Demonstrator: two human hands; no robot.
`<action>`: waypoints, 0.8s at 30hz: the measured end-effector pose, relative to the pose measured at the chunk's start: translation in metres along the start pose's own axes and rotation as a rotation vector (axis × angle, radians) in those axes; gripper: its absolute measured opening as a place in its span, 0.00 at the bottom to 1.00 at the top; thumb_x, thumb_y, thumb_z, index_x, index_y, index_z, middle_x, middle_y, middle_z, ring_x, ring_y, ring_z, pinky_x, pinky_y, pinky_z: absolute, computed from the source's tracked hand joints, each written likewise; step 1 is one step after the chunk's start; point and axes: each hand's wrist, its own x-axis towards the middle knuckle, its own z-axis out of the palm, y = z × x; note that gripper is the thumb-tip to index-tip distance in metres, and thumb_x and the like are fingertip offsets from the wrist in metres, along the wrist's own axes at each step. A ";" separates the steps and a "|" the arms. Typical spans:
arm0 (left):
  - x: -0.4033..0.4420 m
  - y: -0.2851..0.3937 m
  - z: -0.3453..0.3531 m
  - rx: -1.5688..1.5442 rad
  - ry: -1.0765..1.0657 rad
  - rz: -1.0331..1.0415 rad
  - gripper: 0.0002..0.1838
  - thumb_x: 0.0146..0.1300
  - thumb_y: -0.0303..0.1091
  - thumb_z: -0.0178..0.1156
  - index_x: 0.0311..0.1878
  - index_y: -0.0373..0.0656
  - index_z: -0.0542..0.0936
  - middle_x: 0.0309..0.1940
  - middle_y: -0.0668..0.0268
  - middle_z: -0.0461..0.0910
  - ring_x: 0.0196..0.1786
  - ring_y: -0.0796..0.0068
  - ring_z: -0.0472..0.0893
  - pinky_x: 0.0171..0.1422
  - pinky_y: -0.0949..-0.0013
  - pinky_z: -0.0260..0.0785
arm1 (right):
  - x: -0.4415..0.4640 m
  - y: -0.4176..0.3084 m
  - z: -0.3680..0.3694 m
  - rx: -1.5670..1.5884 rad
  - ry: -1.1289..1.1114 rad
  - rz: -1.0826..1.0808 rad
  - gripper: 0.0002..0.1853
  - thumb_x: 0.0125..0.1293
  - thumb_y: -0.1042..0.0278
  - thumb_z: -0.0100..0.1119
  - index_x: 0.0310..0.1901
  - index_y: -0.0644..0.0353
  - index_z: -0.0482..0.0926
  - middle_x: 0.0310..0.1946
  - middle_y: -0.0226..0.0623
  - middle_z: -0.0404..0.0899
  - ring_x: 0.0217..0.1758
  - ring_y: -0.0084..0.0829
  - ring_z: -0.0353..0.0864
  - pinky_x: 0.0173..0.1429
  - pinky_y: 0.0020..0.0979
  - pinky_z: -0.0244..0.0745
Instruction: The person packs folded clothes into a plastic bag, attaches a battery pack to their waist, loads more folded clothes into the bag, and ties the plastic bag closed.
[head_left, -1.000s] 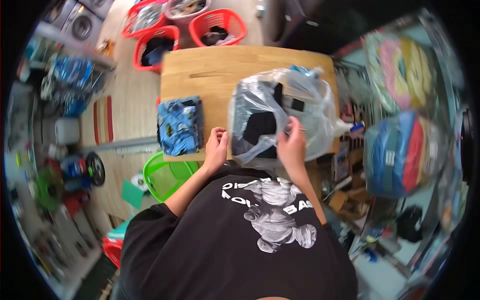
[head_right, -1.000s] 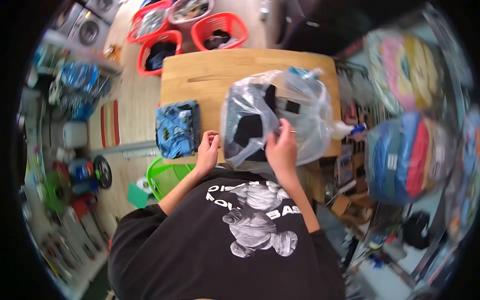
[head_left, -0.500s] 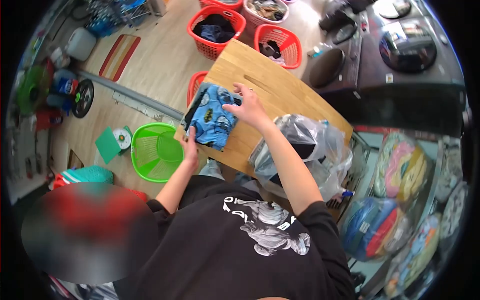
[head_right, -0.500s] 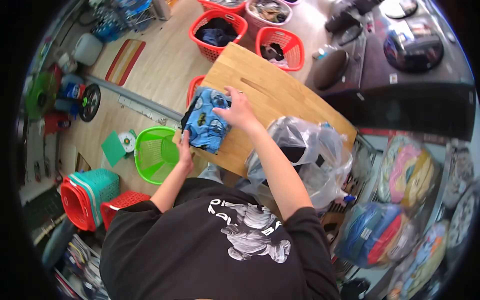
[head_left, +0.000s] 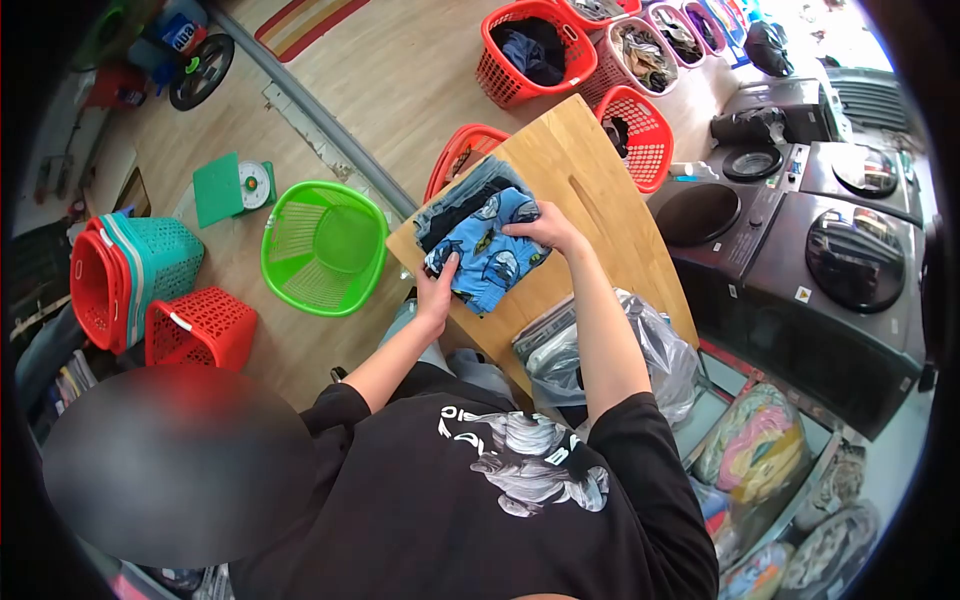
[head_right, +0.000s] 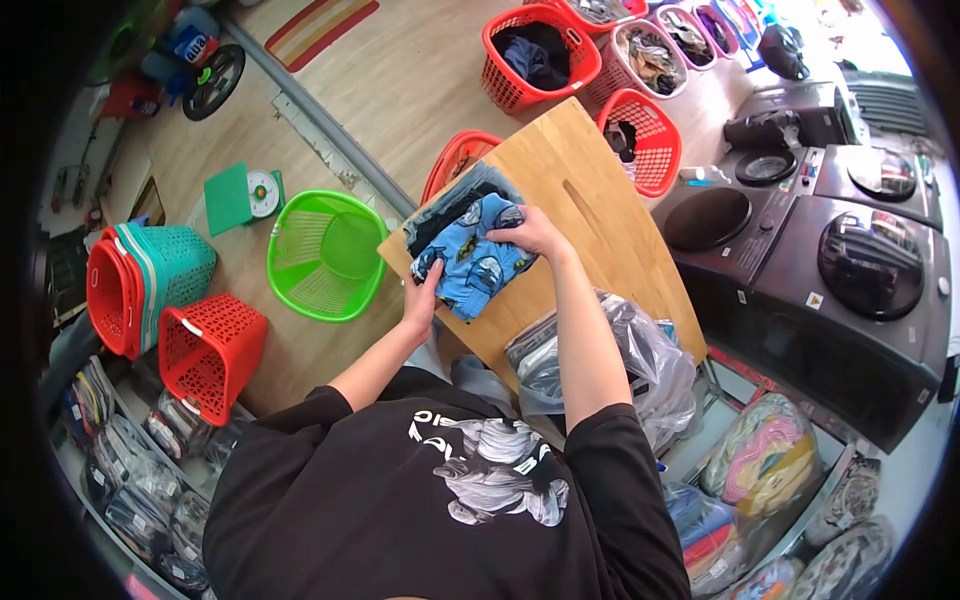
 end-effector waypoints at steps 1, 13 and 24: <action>0.004 -0.006 0.000 -0.001 0.018 0.023 0.38 0.74 0.51 0.72 0.77 0.44 0.68 0.67 0.65 0.79 0.62 0.73 0.83 0.59 0.65 0.80 | 0.000 -0.002 -0.002 -0.023 -0.018 -0.006 0.29 0.58 0.61 0.85 0.60 0.61 0.88 0.52 0.34 0.92 0.53 0.27 0.89 0.65 0.34 0.83; 0.038 -0.028 -0.003 -0.211 0.126 0.070 0.48 0.81 0.72 0.46 0.84 0.37 0.63 0.80 0.58 0.69 0.81 0.64 0.68 0.85 0.60 0.56 | 0.056 0.047 -0.033 0.481 0.219 -0.003 0.40 0.72 0.34 0.65 0.73 0.60 0.80 0.78 0.51 0.73 0.80 0.40 0.71 0.79 0.46 0.69; 0.037 0.014 -0.044 -0.450 -0.083 -0.148 0.51 0.76 0.79 0.36 0.81 0.43 0.71 0.78 0.58 0.75 0.78 0.50 0.75 0.84 0.45 0.64 | 0.051 0.096 0.046 -0.152 0.357 0.177 0.52 0.69 0.16 0.53 0.63 0.67 0.83 0.63 0.65 0.84 0.69 0.59 0.83 0.71 0.52 0.77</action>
